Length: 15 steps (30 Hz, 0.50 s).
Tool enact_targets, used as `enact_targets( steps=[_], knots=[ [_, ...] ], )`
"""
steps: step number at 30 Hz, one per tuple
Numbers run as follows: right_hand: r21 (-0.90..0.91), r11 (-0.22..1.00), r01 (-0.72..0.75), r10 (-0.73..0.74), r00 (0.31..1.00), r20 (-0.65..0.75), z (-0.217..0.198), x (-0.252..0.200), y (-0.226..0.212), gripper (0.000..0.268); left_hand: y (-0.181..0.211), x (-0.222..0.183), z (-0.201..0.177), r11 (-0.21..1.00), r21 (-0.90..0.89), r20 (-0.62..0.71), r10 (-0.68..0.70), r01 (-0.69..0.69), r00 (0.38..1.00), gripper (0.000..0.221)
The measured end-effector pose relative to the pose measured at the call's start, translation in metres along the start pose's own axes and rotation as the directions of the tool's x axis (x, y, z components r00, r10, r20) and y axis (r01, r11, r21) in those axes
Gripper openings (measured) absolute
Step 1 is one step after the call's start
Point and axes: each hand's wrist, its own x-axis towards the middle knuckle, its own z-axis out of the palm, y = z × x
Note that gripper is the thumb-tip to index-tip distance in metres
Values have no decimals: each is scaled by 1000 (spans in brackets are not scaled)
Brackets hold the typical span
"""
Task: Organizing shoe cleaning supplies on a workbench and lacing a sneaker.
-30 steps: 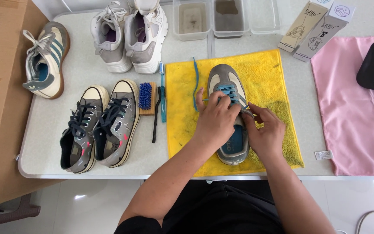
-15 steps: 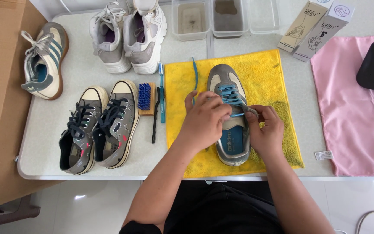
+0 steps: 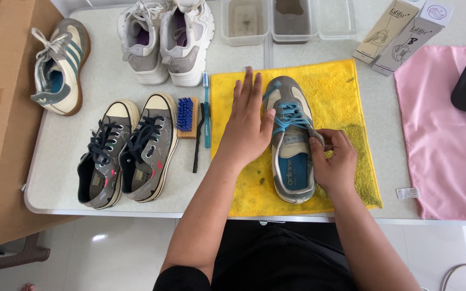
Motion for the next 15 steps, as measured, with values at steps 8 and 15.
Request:
enact_targets(
  steps=[8,15],
  knots=[
    [-85,989,118,-117,993,20,-5,6,-8,22,-58,-2,26,974,-228,367,86,0,926,94],
    [-187,908,375,-323,910,259,-5,41,-58,17,-77,1,30,899,-437,152,74,0,986,39]
  ],
)
